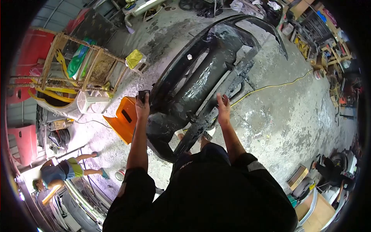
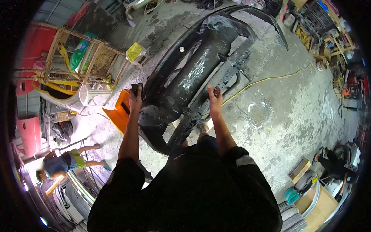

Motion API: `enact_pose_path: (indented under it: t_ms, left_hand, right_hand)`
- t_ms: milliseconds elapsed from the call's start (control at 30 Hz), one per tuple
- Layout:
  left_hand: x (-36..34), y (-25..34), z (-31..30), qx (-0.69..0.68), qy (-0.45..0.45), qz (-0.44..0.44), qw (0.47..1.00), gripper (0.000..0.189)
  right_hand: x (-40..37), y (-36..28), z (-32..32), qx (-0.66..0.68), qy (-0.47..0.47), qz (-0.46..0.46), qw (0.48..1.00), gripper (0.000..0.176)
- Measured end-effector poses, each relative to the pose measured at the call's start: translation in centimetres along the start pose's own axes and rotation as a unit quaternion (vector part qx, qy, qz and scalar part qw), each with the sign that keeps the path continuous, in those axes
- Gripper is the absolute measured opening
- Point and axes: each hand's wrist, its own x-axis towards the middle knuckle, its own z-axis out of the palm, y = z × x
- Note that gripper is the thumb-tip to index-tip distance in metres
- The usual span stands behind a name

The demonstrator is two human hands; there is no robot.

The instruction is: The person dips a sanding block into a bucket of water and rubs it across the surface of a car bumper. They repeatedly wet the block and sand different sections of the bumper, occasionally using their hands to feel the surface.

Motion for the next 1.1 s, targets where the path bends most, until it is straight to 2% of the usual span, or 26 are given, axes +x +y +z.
enact_pose_path:
  t_ms: [67,100,133,167,200,267,300,333,367,400,433,467,533,600,633,667,700,733,800,900,933,1000,1100]
  left_hand:
    - [0.8,0.3,0.8,0.024,0.002,0.029,0.999,0.046]
    - [1.1,0.6,1.0,0.030,-0.013,0.034,0.999,0.047]
    - [1.3,0.9,1.0,0.037,-0.026,0.039,0.998,0.048]
    - [1.3,0.3,1.2,0.038,-0.026,0.042,0.998,0.048]
    - [1.5,-0.2,1.4,0.044,-0.008,0.035,0.998,0.048]
    - [2.1,0.2,1.6,0.071,0.006,0.012,0.997,0.052]
    - [2.1,0.8,1.2,0.053,-0.020,-0.060,0.997,0.062]
    - [3.5,-2.4,2.1,0.095,-0.007,-0.108,0.990,0.073]
    - [4.0,-3.5,2.2,0.079,-0.029,-0.080,0.993,0.078]
    - [5.4,-7.5,3.7,0.079,0.013,-0.040,0.996,0.078]
    - [5.4,-6.2,3.2,0.019,-0.025,-0.066,0.997,0.079]
    - [5.2,-4.8,2.8,0.019,-0.039,-0.101,0.994,0.081]
    - [5.4,-3.7,2.9,-0.023,-0.069,-0.102,0.992,0.087]
    - [7.8,-8.3,4.9,0.018,-0.053,-0.121,0.991,0.092]
    - [6.7,-5.1,4.6,0.039,-0.059,-0.160,0.985,0.096]
    - [7.4,-6.7,4.8,-0.007,-0.092,-0.124,0.988,0.098]
    - [6.9,-5.6,4.8,0.003,-0.079,-0.128,0.989,0.094]
    - [5.2,-1.2,3.9,0.014,-0.046,-0.137,0.989,0.082]
    - [4.0,1.6,4.0,-0.074,-0.006,-0.124,0.990,0.066]
    - [5.1,-2.7,6.3,-0.122,0.003,-0.098,0.988,0.072]
    - [4.9,-2.6,6.6,-0.125,0.001,-0.100,0.987,0.072]
    - [4.2,-1.5,6.2,-0.149,0.027,-0.067,0.986,0.054]
    - [2.9,0.2,5.8,-0.124,0.009,-0.092,0.988,0.055]
  right_hand:
    - [0.0,-1.9,0.8,-0.112,0.011,0.016,0.993,0.102]
    - [0.6,-2.2,1.1,-0.108,0.014,0.015,0.994,0.102]
    - [1.5,-1.6,1.3,-0.225,0.079,-0.044,0.970,0.110]
    - [1.9,-1.6,1.5,-0.337,0.142,-0.102,0.925,0.117]
    - [2.2,-1.6,1.4,-0.333,0.147,-0.102,0.926,0.117]
    - [2.7,-1.6,0.8,-0.323,0.198,-0.059,0.923,0.130]
    - [3.5,-0.7,0.5,-0.274,0.161,-0.041,0.947,0.139]
    - [1.8,-2.0,1.1,-0.264,0.160,-0.003,0.951,0.148]
    - [1.7,-1.9,1.6,-0.297,0.162,0.021,0.941,0.152]
    - [1.3,-1.7,2.0,-0.289,0.149,0.023,0.946,0.155]
    - [0.4,-2.4,2.4,-0.273,0.121,0.058,0.953,0.157]
    - [0.6,-1.8,3.0,-0.289,0.112,0.093,0.946,0.157]
    - [0.3,-1.9,3.7,-0.311,0.119,0.109,0.937,0.154]
    - [0.4,-2.4,3.4,-0.280,0.102,0.122,0.947,0.151]
    - [1.1,-0.7,3.2,-0.255,0.113,0.096,0.956,0.147]
    - [0.9,-0.4,3.2,-0.231,0.116,0.075,0.963,0.139]
    - [1.1,0.2,3.3,-0.247,0.135,0.072,0.957,0.135]
    - [1.6,0.9,3.5,-0.261,0.156,0.068,0.950,0.131]
    - [1.6,0.4,4.0,-0.268,0.178,0.078,0.944,0.123]
    - [1.0,0.2,3.7,-0.266,0.186,0.060,0.944,0.119]
    - [1.1,0.1,3.6,-0.274,0.189,0.054,0.941,0.118]
    - [1.3,0.8,3.0,-0.263,0.194,0.031,0.945,0.118]
    - [0.2,1.8,1.6,-0.254,0.196,0.016,0.947,0.118]
